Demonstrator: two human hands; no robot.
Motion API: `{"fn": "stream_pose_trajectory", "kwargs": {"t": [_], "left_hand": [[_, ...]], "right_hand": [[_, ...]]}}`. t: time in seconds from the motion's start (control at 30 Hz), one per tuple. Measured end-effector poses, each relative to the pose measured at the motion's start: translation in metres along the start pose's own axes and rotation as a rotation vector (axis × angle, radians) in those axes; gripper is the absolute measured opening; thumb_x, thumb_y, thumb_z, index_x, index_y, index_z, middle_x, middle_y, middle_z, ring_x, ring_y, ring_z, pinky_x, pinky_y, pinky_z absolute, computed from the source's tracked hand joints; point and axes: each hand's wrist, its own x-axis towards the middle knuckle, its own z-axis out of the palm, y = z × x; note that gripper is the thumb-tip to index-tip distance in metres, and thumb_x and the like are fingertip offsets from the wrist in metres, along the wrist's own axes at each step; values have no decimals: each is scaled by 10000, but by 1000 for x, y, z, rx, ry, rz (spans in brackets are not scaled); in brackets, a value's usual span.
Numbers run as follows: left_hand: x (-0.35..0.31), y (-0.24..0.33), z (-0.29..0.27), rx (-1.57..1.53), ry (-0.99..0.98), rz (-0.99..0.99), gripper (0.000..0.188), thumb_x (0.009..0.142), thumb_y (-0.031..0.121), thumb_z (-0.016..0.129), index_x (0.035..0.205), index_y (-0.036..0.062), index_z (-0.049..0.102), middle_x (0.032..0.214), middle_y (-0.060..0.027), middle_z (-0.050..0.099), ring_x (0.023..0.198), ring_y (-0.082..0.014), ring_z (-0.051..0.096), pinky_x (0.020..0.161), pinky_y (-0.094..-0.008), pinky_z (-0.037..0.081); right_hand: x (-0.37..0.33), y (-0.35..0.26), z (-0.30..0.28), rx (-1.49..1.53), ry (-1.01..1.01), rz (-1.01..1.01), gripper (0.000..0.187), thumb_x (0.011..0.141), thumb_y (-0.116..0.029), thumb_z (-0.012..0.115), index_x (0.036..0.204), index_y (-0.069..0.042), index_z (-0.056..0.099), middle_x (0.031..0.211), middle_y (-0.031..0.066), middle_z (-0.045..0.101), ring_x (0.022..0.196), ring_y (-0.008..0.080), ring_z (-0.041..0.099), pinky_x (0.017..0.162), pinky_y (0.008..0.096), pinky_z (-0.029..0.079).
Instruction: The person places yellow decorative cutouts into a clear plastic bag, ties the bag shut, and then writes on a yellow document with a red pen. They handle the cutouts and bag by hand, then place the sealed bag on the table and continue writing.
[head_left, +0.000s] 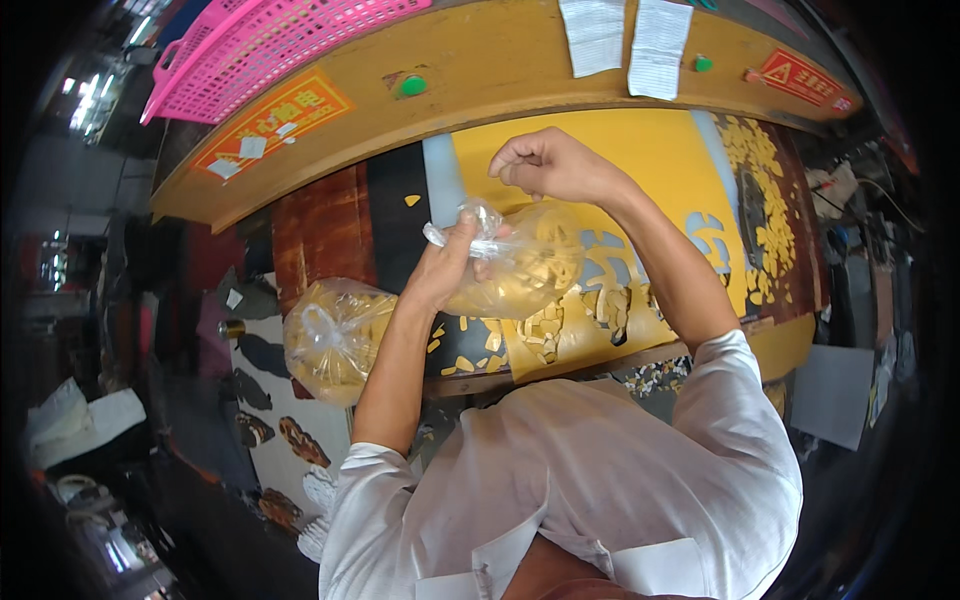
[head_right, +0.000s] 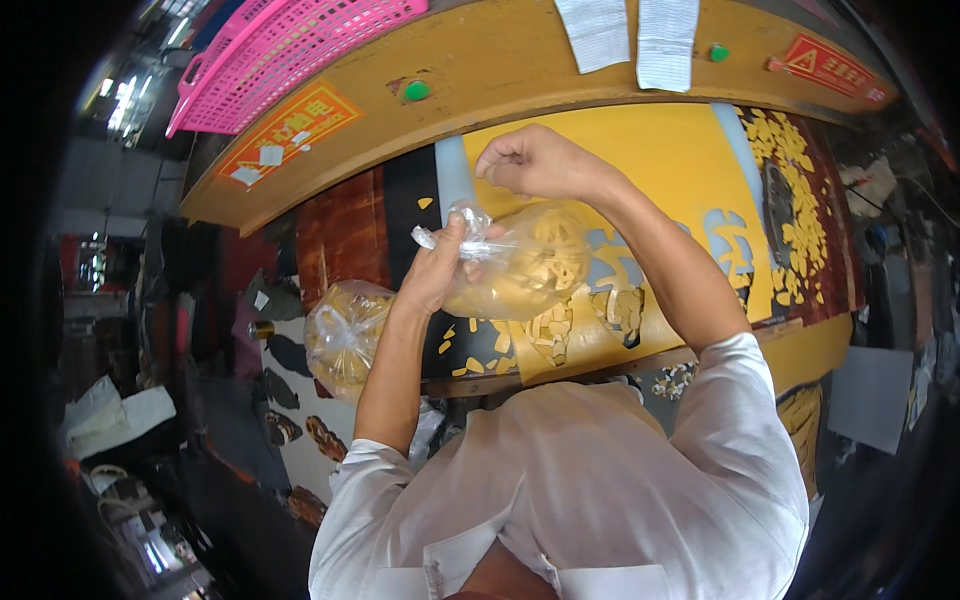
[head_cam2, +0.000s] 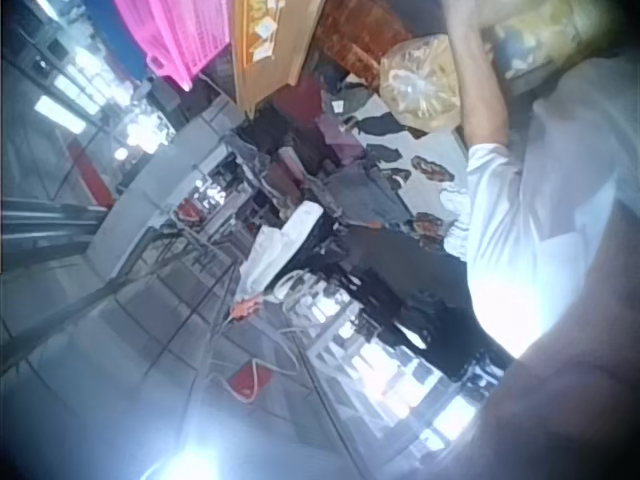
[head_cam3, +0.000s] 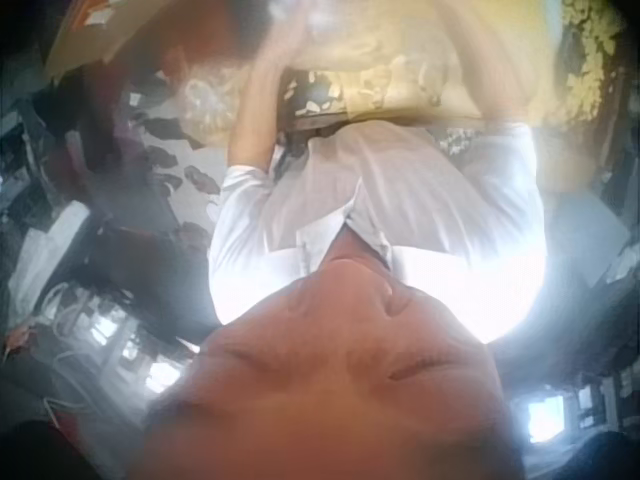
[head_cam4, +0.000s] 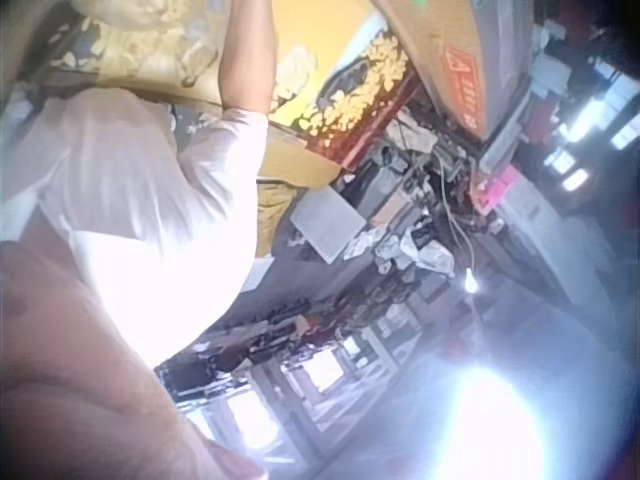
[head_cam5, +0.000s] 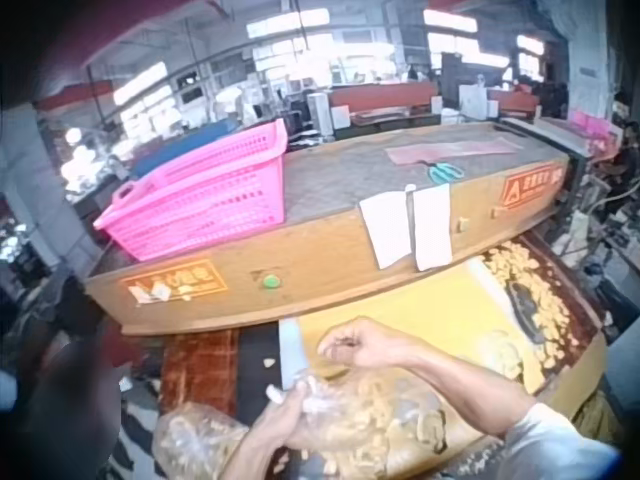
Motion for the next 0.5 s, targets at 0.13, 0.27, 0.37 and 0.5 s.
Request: {"fn": "stream_pose_trajectory", "kwargs": {"t": [0.13, 0.27, 0.37, 0.5], "left_hand": [[7, 1, -3, -10, -44, 12, 730, 1079, 609, 390, 1202, -58, 659, 899, -111, 702, 644, -121, 516, 606, -307, 483], [11, 3, -10, -190, -1, -58, 626, 1100, 498, 447, 1295, -75, 610, 1073, -150, 713, 759, -153, 594, 699, -321, 523], [10, 9, -19, -300, -137, -47, 457, 1081, 311, 543, 1310, -80, 602, 1206, -171, 694, 913, -184, 656, 772, -328, 542], [-2, 11, -9, -238, -50, 26, 376, 985, 39, 622, 1345, -64, 593, 1272, -167, 679, 1071, -221, 680, 855, -352, 558]], "right_hand": [[3, 15, 21, -35, -39, -213, 286, 915, -16, 661, 1191, -55, 723, 962, 93, 725, 900, 184, 683, 801, 330, 557], [-1, 7, 25, 240, 104, 77, 194, 896, -95, 660, 1061, -26, 735, 932, 126, 735, 830, 237, 720, 804, 378, 570], [-17, -2, 34, -101, 89, -256, 172, 899, -65, 650, 1044, -39, 738, 979, 118, 753, 913, 211, 735, 824, 376, 574], [-21, 20, 39, 238, -122, -293, 180, 918, -56, 653, 1072, -54, 746, 1086, 94, 770, 1044, 166, 710, 899, 341, 558]]}}
